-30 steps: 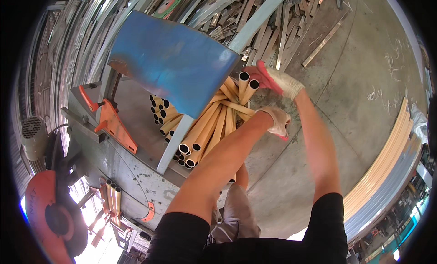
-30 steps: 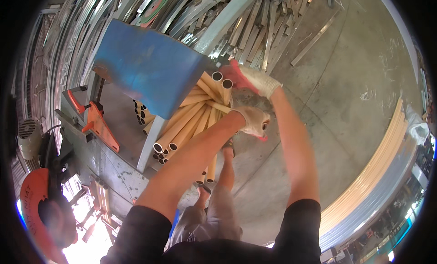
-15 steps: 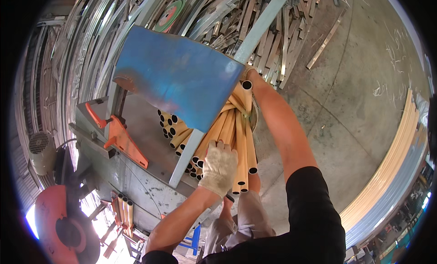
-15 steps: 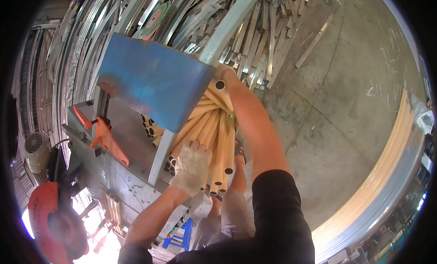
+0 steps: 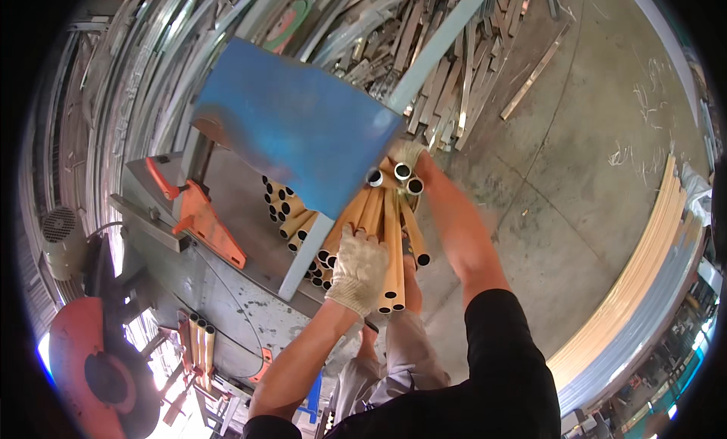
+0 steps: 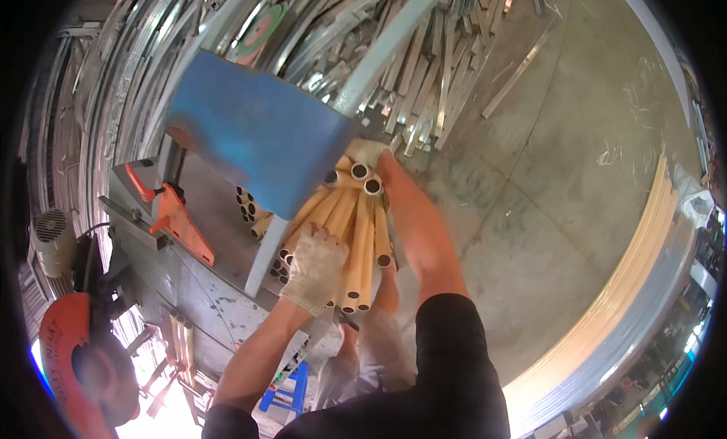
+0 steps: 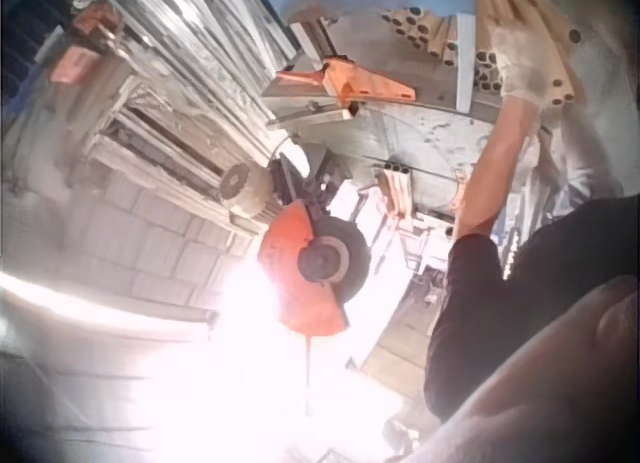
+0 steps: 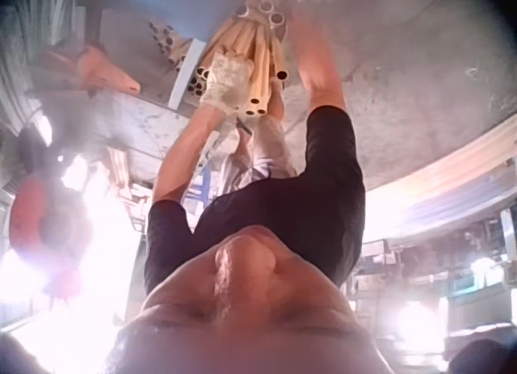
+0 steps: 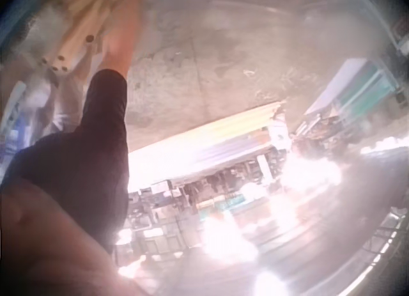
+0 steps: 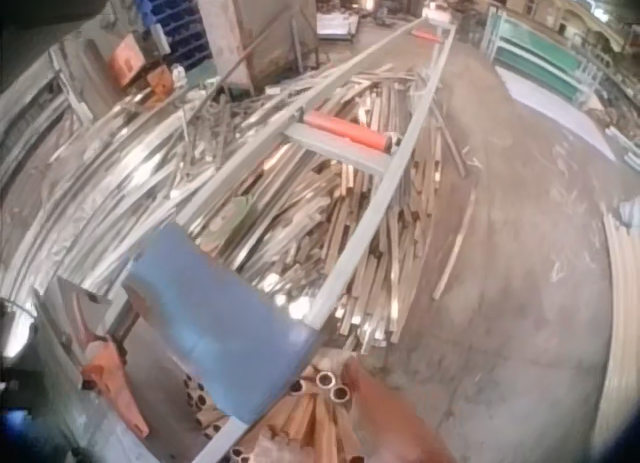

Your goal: The person uses a circular saw machine to cut metal pipes, placing them on the machine bed, lowering the saw blade to cut them, and then moving the cut sections to a storage rack.

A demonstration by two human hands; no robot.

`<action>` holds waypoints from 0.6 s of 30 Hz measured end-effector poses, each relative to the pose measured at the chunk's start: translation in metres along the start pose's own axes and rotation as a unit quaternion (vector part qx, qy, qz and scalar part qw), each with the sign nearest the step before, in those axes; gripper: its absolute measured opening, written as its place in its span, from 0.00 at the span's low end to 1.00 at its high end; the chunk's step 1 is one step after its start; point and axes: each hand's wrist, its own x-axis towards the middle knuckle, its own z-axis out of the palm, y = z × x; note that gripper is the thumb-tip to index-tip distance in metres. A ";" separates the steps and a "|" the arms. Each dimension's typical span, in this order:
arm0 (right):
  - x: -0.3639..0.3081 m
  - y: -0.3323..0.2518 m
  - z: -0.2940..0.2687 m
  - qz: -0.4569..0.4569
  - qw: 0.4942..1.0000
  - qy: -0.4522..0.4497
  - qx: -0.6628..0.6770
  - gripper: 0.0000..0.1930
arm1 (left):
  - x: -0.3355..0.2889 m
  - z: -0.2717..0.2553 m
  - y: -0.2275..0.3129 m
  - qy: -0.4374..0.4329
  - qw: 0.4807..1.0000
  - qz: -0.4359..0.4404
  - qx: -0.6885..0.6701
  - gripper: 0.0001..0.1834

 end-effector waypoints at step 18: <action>0.001 0.013 -0.031 -0.054 0.998 0.005 0.044 0.22 | 0.117 0.020 -0.005 0.256 0.680 -0.298 -0.619 0.24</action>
